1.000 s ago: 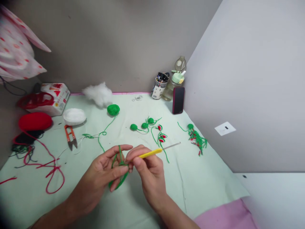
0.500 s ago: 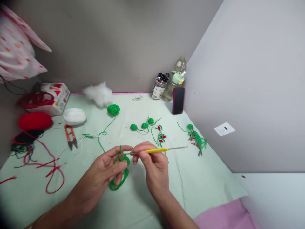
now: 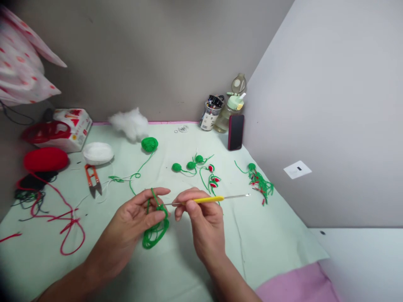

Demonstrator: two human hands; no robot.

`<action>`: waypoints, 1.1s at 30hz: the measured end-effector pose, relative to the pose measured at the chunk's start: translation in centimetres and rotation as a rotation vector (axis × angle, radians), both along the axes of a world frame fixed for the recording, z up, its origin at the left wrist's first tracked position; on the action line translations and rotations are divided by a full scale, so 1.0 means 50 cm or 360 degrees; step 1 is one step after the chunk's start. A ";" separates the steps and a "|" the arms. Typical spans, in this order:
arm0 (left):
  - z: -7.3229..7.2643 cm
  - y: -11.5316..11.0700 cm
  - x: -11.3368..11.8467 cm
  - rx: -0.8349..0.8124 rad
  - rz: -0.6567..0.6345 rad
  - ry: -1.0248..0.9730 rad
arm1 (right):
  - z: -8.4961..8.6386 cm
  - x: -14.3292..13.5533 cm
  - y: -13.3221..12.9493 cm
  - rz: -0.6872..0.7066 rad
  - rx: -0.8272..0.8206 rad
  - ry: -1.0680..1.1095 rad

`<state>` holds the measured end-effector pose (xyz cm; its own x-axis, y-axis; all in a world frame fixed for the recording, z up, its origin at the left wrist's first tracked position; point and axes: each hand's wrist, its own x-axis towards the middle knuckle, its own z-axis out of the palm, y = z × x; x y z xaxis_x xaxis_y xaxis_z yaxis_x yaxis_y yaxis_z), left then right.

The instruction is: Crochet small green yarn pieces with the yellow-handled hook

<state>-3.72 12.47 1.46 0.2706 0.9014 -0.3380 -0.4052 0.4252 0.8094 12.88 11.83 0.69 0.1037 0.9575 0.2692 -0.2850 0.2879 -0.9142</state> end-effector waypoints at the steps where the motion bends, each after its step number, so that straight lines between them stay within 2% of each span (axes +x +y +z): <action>1: 0.001 0.000 0.000 -0.0007 0.0020 -0.0028 | -0.001 -0.001 0.000 -0.0002 0.0018 -0.0011; 5: 0.002 0.003 0.000 -0.0029 0.0031 -0.0081 | -0.008 0.000 -0.003 -0.0063 0.0057 -0.0087; 9: 0.000 0.006 0.000 -0.0069 0.0023 -0.0056 | -0.011 0.006 -0.008 -0.0376 0.0225 -0.0302; 11: -0.001 0.006 0.000 -0.0078 0.0029 -0.0047 | -0.009 0.008 -0.012 -0.0436 0.0280 -0.0384; 21: -0.007 0.007 0.001 -0.0064 0.0037 0.0026 | -0.004 0.006 -0.019 -0.0202 0.0282 -0.0440; 33: -0.007 0.007 0.001 -0.0019 0.0022 0.0065 | -0.002 0.003 -0.019 -0.0237 0.0320 -0.0533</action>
<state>-3.70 12.81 1.12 0.2439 0.9009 -0.3590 -0.3781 0.4292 0.8202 13.02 10.86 0.58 0.1119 0.8636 0.4916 0.0767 0.4857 -0.8708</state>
